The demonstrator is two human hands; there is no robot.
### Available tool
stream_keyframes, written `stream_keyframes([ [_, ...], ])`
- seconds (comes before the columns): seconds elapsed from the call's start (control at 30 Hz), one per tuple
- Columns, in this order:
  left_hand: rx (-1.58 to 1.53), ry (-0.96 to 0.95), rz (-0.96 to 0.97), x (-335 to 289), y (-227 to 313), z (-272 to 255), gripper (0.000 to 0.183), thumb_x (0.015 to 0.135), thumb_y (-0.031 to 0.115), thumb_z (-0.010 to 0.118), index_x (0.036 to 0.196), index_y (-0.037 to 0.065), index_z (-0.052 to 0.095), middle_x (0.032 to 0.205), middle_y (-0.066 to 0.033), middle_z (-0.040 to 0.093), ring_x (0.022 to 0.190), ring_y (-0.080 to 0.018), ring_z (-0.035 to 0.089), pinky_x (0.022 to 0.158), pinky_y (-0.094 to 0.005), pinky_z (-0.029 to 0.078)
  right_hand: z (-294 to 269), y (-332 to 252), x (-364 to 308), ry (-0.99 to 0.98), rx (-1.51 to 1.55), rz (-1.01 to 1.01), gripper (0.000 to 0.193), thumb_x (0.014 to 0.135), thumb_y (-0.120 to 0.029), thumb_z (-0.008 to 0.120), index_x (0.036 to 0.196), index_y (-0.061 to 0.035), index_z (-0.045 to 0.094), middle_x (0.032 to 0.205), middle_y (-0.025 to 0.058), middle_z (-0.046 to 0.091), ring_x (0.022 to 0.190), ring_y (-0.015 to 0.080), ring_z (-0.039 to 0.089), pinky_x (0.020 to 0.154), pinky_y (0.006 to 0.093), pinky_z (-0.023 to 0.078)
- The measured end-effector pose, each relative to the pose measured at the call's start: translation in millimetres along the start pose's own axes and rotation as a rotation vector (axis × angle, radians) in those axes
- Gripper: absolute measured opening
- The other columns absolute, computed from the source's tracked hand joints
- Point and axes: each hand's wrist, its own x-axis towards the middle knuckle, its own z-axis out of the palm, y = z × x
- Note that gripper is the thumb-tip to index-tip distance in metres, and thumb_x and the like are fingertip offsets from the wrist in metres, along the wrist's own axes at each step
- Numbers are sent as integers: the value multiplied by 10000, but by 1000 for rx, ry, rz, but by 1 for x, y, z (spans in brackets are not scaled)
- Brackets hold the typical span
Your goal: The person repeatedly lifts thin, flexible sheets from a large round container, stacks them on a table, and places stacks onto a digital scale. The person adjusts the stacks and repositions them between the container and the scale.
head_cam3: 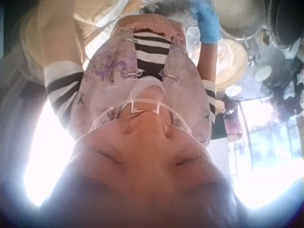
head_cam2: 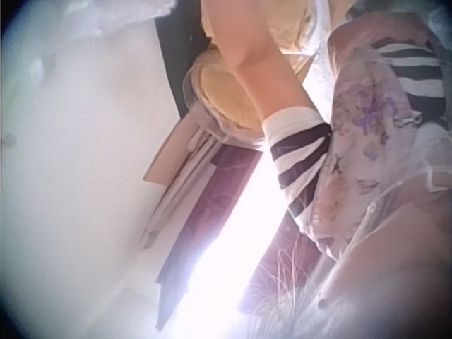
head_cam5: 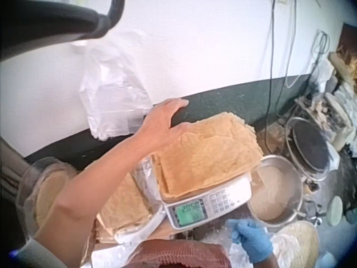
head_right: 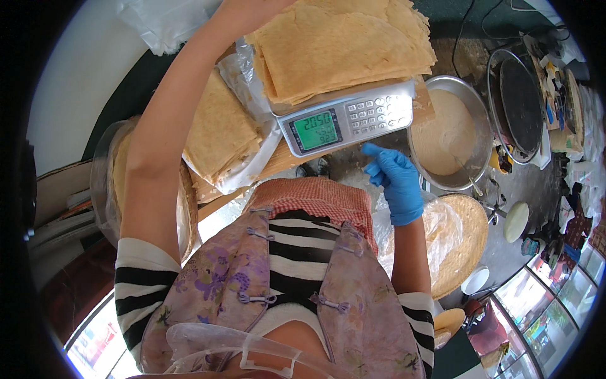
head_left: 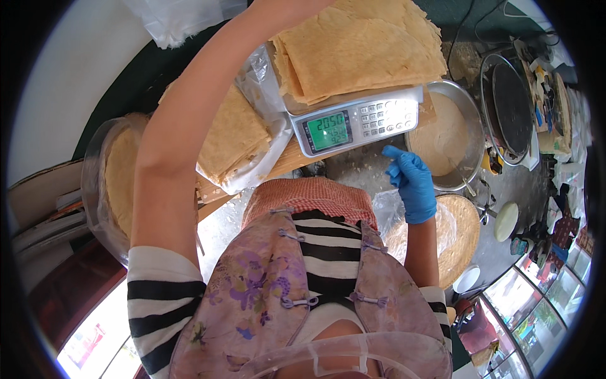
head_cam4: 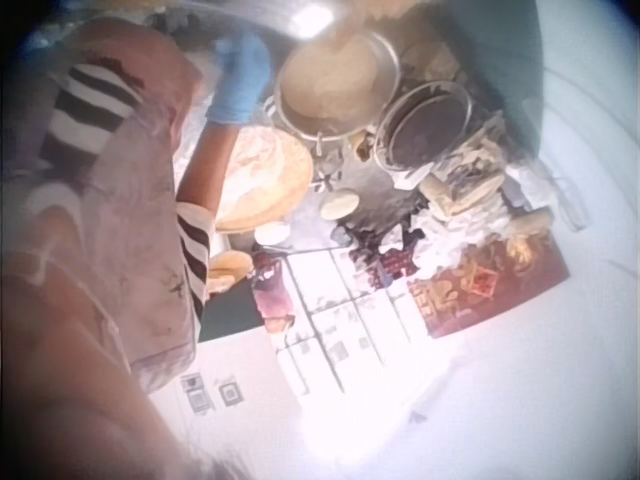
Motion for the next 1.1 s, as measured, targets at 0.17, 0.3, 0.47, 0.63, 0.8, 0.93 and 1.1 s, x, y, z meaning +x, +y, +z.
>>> stream_keyframes([
  [0.17, -40, 34, -105, -76, -15, -27, 494, 782, 332, 700, 1109, -19, 582, 1089, -162, 610, 963, -232, 617, 747, -305, 494, 19, 17, -6, -204, -295, 188, 270, 912, -215, 555, 1020, 13, 649, 828, 108, 678, 658, 120, 605, 609, 228, 483],
  [0.3, 247, 337, -379, -204, -47, -49, 486, 766, 183, 719, 1188, 20, 541, 1218, -154, 551, 1081, -301, 554, 931, -347, 428, 62, 49, 4, -354, -391, 267, 263, 911, -223, 559, 1009, -2, 663, 896, 99, 680, 719, 124, 619, 655, 241, 500],
  [0.47, 118, 368, -1201, -381, -43, -49, 630, 708, 232, 757, 1200, -64, 497, 1201, -246, 520, 1137, -360, 490, 970, -400, 387, 134, 72, 42, -624, -682, -65, 287, 854, -184, 629, 1122, -84, 631, 953, 118, 655, 819, 176, 630, 746, 297, 496],
  [0.63, 77, 399, -1179, -418, -17, -21, 471, 675, 190, 746, 1058, -37, 594, 1108, -213, 584, 1062, -335, 546, 922, -380, 424, 240, 98, 113, -564, -944, -564, 452, 833, -255, 637, 1229, -59, 540, 1200, 204, 545, 1015, 315, 574, 864, 367, 466],
  [0.8, 316, 478, -1147, -394, -7, -20, 396, 643, 102, 722, 1004, 9, 588, 1170, -190, 564, 1099, -358, 522, 951, -408, 410, 295, 131, 157, -539, -1307, -717, 510, 813, -268, 642, 1211, 27, 523, 1296, 275, 449, 1176, 401, 459, 988, 404, 388],
  [0.93, 100, 541, -1159, -372, -1, -20, 337, 681, 1, 666, 1002, 8, 567, 1070, -171, 601, 964, -342, 588, 823, -377, 483, 291, 144, 167, -613, -1277, -719, 552, 821, -306, 629, 1237, 33, 498, 1316, 308, 411, 1182, 410, 449, 998, 413, 373],
  [1.1, -52, 634, -1080, -349, 11, -20, 298, 716, -63, 606, 1003, 4, 564, 974, -174, 621, 853, -338, 611, 754, -373, 498, 307, 133, 168, -668, -922, -377, 628, 826, -363, 641, 1249, 71, 480, 1271, 274, 474, 1173, 321, 486, 967, 364, 391],
])
